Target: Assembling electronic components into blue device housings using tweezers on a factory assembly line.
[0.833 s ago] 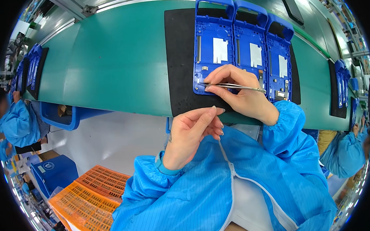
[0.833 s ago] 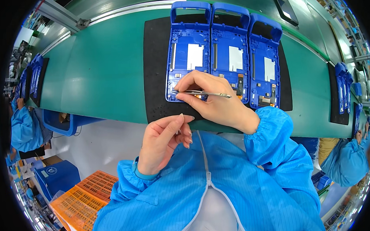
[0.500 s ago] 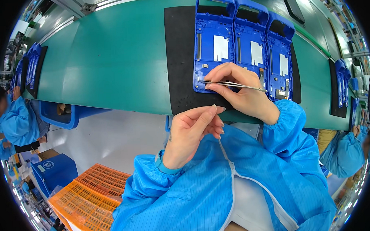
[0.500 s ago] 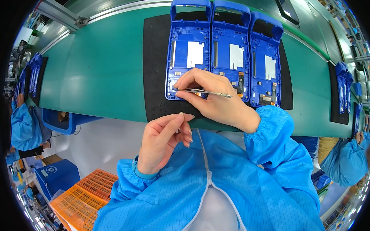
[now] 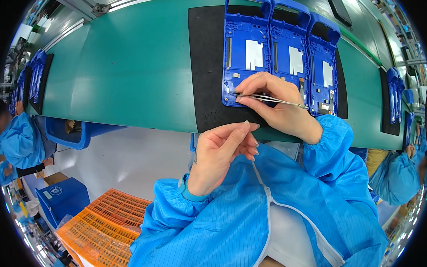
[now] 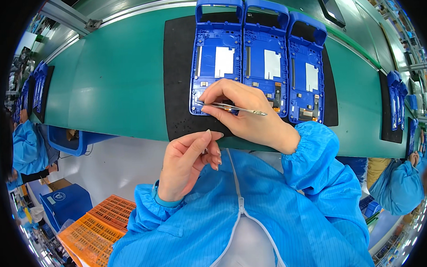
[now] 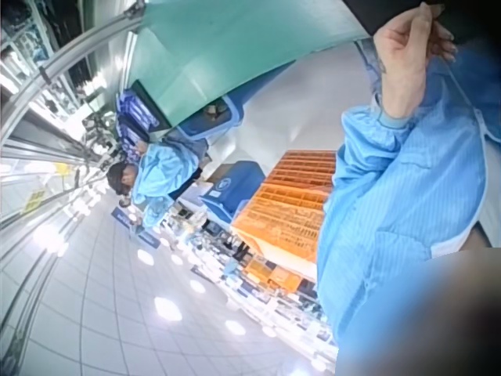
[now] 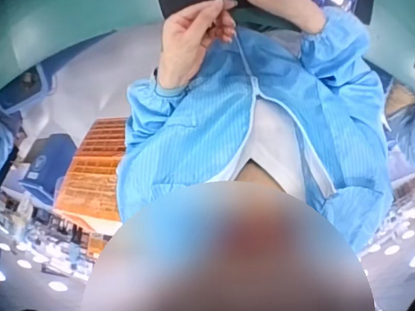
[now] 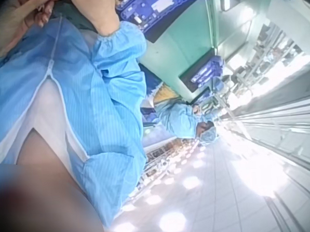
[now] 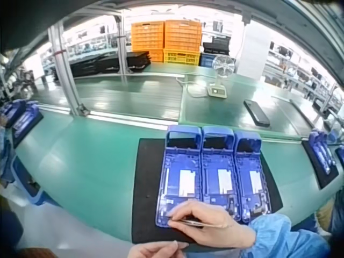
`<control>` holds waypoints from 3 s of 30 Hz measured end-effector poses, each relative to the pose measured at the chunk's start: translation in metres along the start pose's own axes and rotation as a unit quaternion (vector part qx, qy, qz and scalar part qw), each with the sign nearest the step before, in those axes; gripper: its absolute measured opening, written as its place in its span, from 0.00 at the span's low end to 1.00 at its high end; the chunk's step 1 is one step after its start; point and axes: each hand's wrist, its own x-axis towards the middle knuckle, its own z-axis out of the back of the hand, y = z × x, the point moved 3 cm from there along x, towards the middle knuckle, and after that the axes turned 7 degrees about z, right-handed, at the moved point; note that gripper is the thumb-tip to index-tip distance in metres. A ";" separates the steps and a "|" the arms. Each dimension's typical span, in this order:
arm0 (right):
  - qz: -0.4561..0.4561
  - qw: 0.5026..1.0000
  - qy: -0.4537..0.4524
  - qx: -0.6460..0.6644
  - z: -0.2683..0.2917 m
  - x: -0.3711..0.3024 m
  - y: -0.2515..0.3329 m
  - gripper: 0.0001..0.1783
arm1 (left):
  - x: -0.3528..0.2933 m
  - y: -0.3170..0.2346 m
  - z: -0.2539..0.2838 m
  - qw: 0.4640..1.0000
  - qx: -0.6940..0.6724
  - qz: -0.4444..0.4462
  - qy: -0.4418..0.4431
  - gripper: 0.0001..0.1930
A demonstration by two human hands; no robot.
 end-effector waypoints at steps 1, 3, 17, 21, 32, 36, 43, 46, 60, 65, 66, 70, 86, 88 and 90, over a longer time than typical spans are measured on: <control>0.003 1.000 0.007 -0.012 0.000 0.000 0.001 0.07 | 0.000 0.000 0.000 1.000 0.000 0.000 0.000 0.14; -0.001 1.000 0.010 -0.018 0.001 0.001 0.001 0.07 | 0.000 0.000 0.000 1.000 -0.001 0.000 0.001 0.14; 0.065 0.997 0.034 0.037 0.017 -0.028 0.028 0.09 | 0.002 -0.004 -0.004 0.994 -0.032 -0.086 -0.061 0.14; 0.027 0.994 0.008 0.106 0.035 -0.039 0.021 0.08 | 0.004 -0.002 -0.009 0.996 -0.017 -0.084 -0.035 0.11; -0.058 0.996 -0.040 -0.059 0.044 -0.036 0.003 0.06 | 0.008 0.000 -0.019 0.999 -0.002 -0.052 -0.003 0.11; -0.065 0.997 -0.014 -0.028 0.044 -0.036 0.004 0.07 | 0.008 0.001 -0.017 0.999 0.004 -0.051 -0.003 0.12; -0.033 0.999 -0.022 -0.036 0.041 -0.037 0.005 0.08 | 0.008 0.003 -0.017 0.999 0.002 -0.050 -0.004 0.13; -0.027 0.998 -0.013 -0.047 0.040 -0.037 0.005 0.08 | 0.009 0.004 -0.015 0.999 0.002 -0.050 -0.006 0.13; -0.013 0.998 -0.020 -0.062 0.041 -0.037 0.008 0.09 | 0.009 0.002 -0.017 0.999 0.006 -0.051 -0.003 0.12; 0.002 0.996 -0.027 -0.085 0.039 -0.040 0.007 0.09 | 0.008 0.001 -0.018 0.999 0.011 -0.044 -0.003 0.12; 0.007 0.996 -0.035 -0.085 0.039 -0.040 0.007 0.09 | 0.008 0.002 -0.018 0.999 0.012 -0.045 -0.003 0.12; 0.003 0.996 -0.043 -0.074 0.039 -0.040 0.008 0.09 | 0.007 0.003 -0.017 0.999 0.006 -0.046 -0.003 0.12; 0.060 0.996 -0.061 -0.017 0.045 -0.040 0.020 0.09 | 0.006 -0.004 -0.022 0.999 -0.032 -0.042 -0.014 0.16; 0.084 0.996 0.009 -0.004 0.039 -0.039 0.039 0.09 | 0.005 -0.004 -0.021 0.998 -0.029 -0.054 -0.016 0.15; 0.044 0.996 0.056 0.049 0.026 -0.039 0.043 0.10 | 0.000 -0.001 -0.015 0.997 -0.023 -0.065 -0.045 0.13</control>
